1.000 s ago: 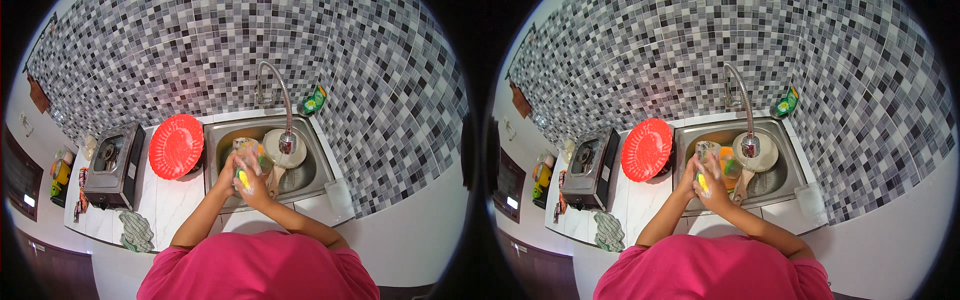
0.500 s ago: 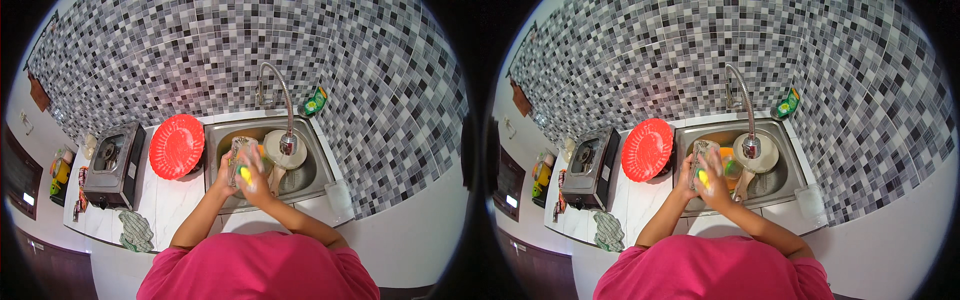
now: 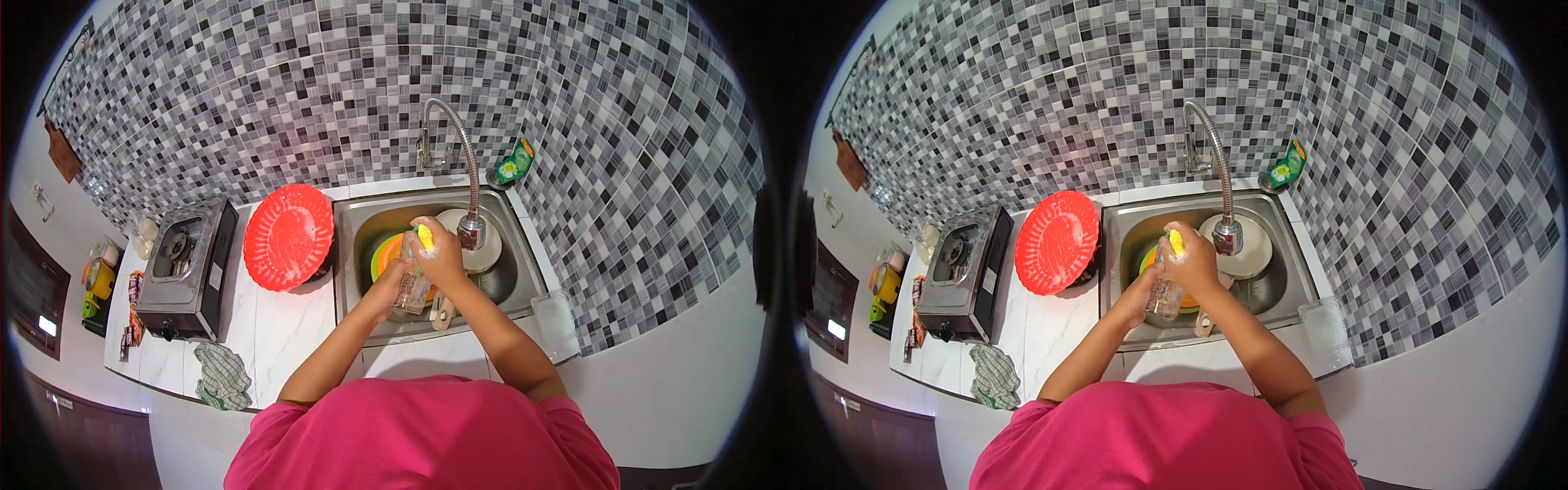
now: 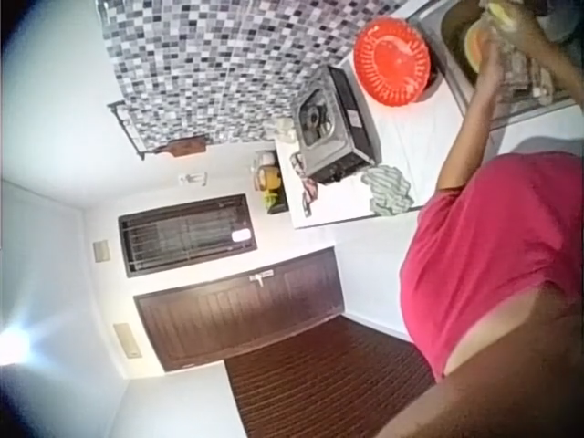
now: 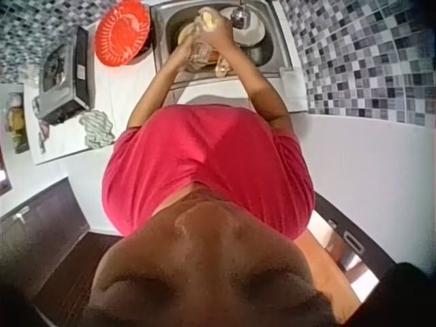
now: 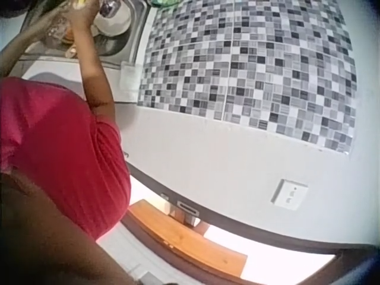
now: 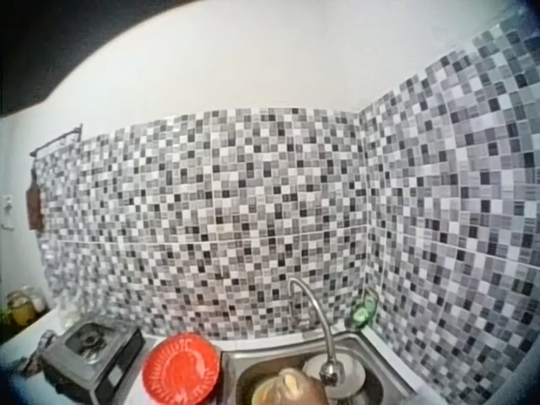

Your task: Wash kitchen items including a stove burner cap, a red plate, and a glass using a sponge and soap.

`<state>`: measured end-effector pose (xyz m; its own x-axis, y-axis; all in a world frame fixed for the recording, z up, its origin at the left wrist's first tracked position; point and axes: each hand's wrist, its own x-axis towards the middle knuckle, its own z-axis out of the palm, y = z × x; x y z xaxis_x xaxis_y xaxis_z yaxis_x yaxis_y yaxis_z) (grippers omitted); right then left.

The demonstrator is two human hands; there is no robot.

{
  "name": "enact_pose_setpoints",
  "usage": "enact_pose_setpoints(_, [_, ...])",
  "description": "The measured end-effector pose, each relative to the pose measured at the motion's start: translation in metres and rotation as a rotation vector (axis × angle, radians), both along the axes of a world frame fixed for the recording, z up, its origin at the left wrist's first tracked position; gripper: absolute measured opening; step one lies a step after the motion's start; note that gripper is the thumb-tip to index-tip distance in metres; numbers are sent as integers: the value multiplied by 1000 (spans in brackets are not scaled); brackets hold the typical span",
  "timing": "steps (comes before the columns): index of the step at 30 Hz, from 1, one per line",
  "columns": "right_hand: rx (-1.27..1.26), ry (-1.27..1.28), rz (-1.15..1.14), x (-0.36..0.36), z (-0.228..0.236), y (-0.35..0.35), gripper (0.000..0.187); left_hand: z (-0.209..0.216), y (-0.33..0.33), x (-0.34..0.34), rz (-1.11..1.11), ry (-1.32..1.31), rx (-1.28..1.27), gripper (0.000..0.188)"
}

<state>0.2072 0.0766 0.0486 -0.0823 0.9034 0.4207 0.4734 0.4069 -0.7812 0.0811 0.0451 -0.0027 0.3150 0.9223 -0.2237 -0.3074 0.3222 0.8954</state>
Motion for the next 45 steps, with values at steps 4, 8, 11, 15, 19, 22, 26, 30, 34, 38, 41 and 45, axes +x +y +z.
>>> enact_pose_setpoints(4, [-28, 138, 23, -8, -9, -5, 32, -16, 3, 3, 78, -48, -57, 46])
enact_pose_setpoints(8, [156, 123, 67, -22, -43, -29, 53, 0, -3, -2, 75, -334, -121, 54])
enact_pose_setpoints(11, [118, 167, 198, -27, -40, -57, 56, 10, -3, -10, 39, -411, -27, 52])
enact_pose_setpoints(15, [211, 120, 204, -21, -34, -47, 58, 26, -12, -11, 11, -371, -125, 53])
enact_pose_setpoints(19, [14, 608, 179, -12, -28, -10, 37, -13, -3, -22, -236, -543, -204, 61])
enact_pose_setpoints(22, [75, 432, 88, -2, -20, -2, 20, -16, -3, -27, -421, -627, -287, 65])
enact_pose_setpoints(26, [98, 321, 48, 5, -5, 1, 17, -16, -12, -30, -315, -254, -146, 67])
enact_pose_setpoints(30, [74, 273, 14, 12, 9, 9, 25, 5, -23, -25, -184, 12, 164, 71])
enact_pose_setpoints(34, [-96, 376, 69, 9, 9, 11, 43, -9, -20, -24, -121, 150, 400, 71])
enact_pose_setpoints(38, [-371, 546, 218, 12, 4, 5, 41, -14, -19, -25, -8, 167, 474, 73])
enact_pose_setpoints(41, [-255, 185, 299, 16, 18, -8, 38, -16, -14, -31, 47, 227, 549, 73])
enact_pose_setpoints(45, [-376, 77, 492, 33, 21, -15, 32, 1, -17, -36, 84, 498, 612, 70])
